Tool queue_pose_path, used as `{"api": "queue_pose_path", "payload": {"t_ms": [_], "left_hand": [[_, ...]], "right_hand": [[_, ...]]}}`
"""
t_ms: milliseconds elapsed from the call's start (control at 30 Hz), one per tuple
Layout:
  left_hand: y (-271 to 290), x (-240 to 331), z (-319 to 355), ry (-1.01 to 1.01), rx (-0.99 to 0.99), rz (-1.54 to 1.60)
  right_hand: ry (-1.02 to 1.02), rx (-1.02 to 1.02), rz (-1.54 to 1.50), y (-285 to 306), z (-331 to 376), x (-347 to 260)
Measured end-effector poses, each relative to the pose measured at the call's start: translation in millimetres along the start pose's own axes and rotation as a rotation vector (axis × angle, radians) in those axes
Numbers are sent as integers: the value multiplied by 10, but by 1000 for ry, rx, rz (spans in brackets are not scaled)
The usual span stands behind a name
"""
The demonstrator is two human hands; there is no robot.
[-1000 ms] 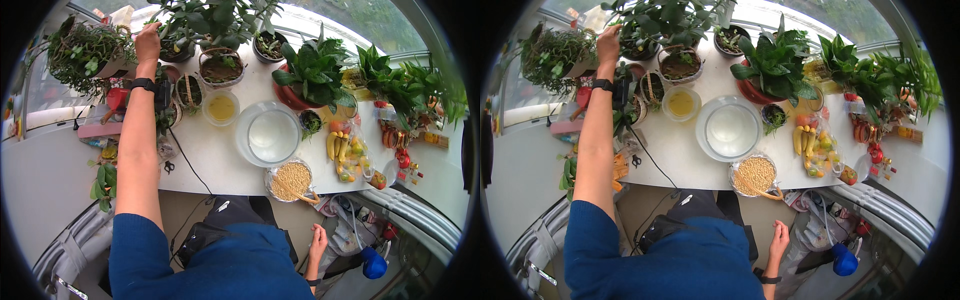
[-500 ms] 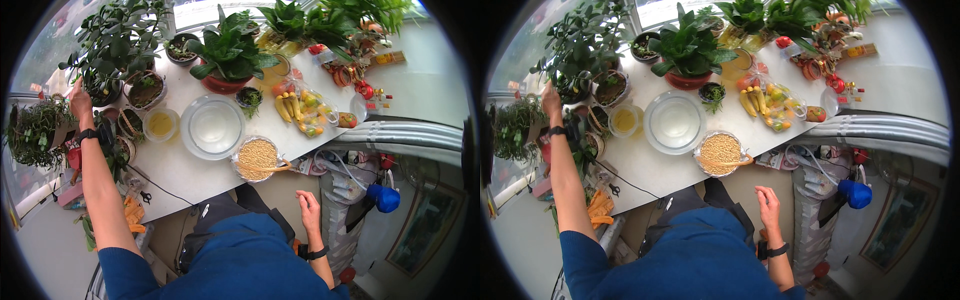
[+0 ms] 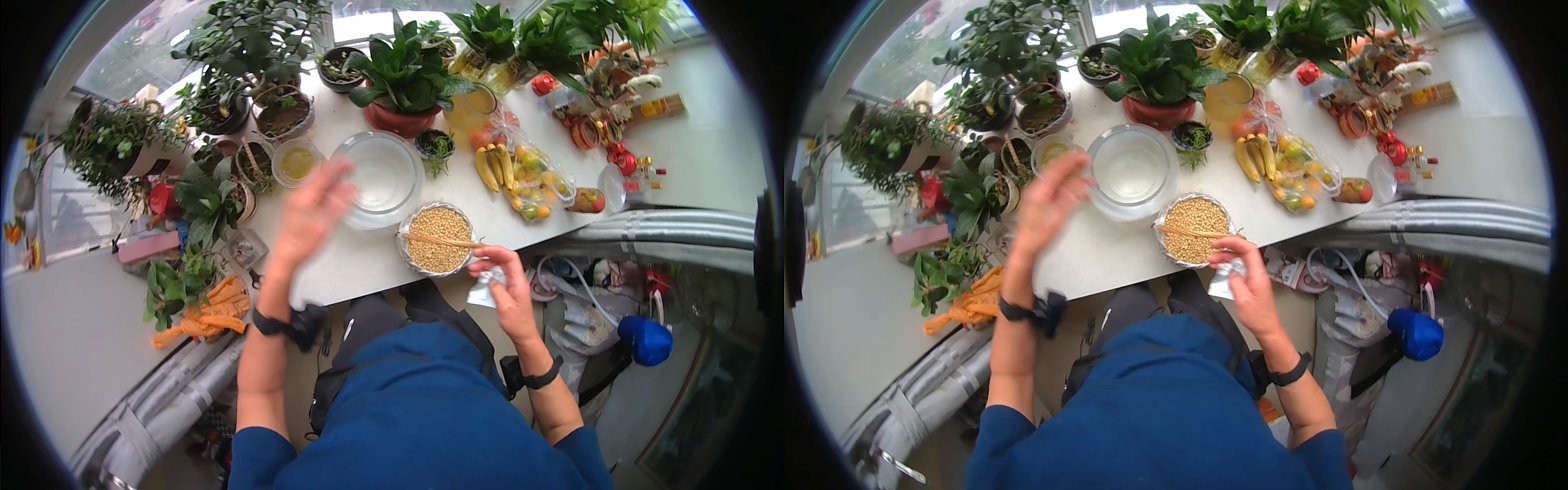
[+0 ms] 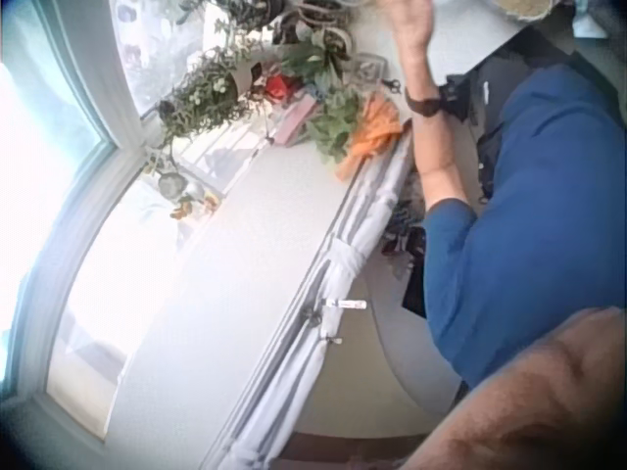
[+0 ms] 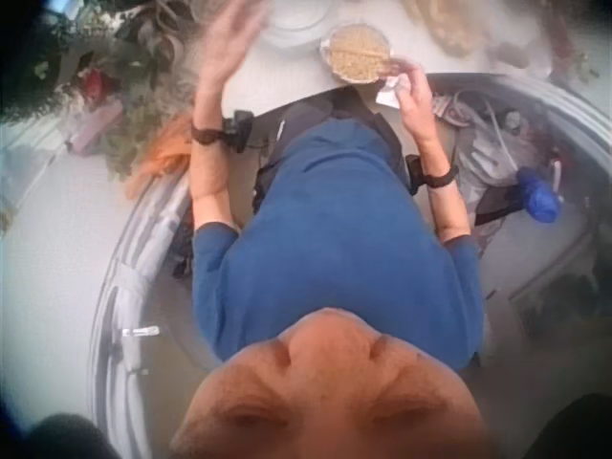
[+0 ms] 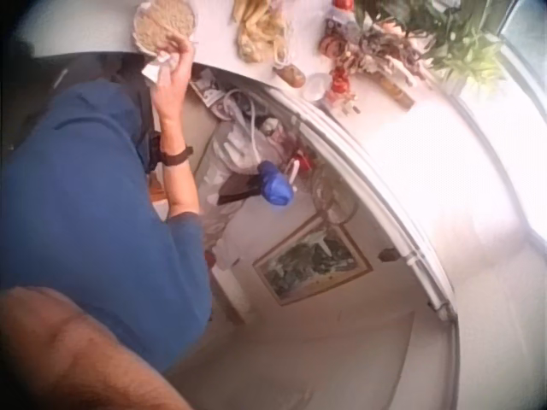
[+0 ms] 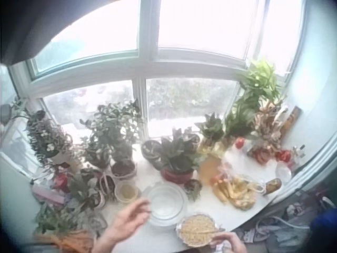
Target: The person moves several potted plants on a table, then uses a small metal spoon to loosen soil and remove debris from one pot. The person handles the plants and soil directly, occasionally adjusting the pot's position.
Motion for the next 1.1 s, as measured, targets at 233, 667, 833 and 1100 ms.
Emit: {"api": "queue_pose_path", "payload": {"t_ms": [233, 667, 833, 1100], "left_hand": [[-1542, 281, 737, 386, -44, 525], [-782, 322, 1952, 437, 807, 295], [-482, 529, 2656, 586, 1135, -53], [-398, 687, 2902, 688, 1222, -215]], "right_hand": [[459, -533, 120, -698, -238, -480], [517, -280, 595, 946, -1793, 341], [365, 7, 400, 1218, -3303, 640], [420, 214, 57, 194, -3651, 692]]}}
Point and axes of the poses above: each hand's wrist, its own z-axis away from the middle knuckle, its own y-axis out of the back of the hand, x = y × z, the point moved 7 cm from there along -z, towards the middle knuckle, and after that the axes turned 3 degrees about -y, right-handed, at the moved point
